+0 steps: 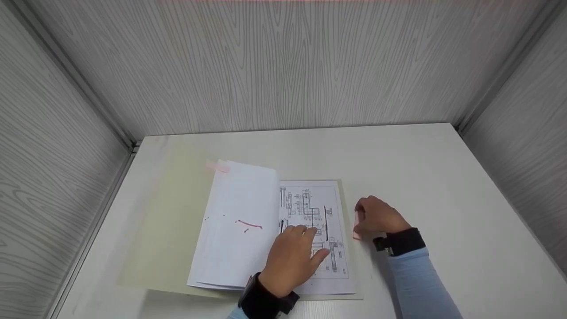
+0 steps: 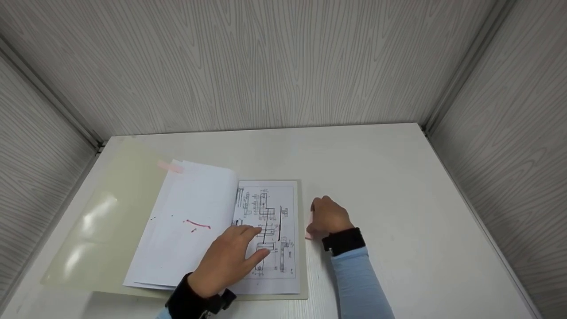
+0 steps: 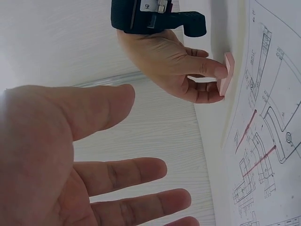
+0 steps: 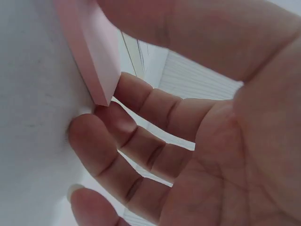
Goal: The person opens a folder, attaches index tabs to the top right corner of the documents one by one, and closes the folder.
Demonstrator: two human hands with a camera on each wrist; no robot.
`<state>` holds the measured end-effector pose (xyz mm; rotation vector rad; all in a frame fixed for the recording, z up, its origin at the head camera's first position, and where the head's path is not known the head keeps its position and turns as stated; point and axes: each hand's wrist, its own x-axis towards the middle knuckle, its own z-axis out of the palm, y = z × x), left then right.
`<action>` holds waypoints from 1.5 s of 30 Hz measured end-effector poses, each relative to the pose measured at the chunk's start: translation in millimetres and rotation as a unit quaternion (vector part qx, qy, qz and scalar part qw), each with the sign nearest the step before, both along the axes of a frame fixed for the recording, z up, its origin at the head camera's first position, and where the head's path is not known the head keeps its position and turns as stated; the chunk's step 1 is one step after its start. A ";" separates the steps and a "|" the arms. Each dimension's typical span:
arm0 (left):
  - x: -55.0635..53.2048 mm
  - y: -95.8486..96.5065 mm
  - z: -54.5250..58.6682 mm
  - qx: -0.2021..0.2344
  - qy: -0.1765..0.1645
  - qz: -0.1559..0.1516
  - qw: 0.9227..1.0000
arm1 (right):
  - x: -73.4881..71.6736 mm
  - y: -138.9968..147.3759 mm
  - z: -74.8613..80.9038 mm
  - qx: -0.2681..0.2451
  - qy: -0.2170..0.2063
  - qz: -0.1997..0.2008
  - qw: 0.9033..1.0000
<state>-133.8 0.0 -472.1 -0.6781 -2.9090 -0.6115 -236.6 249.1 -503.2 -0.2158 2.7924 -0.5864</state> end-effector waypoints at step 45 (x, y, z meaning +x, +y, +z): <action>-0.1 -8.9 18.3 0.174 0.213 0.026 0.961 | 49.0 -38.6 76.3 -0.400 -0.002 0.133 0.907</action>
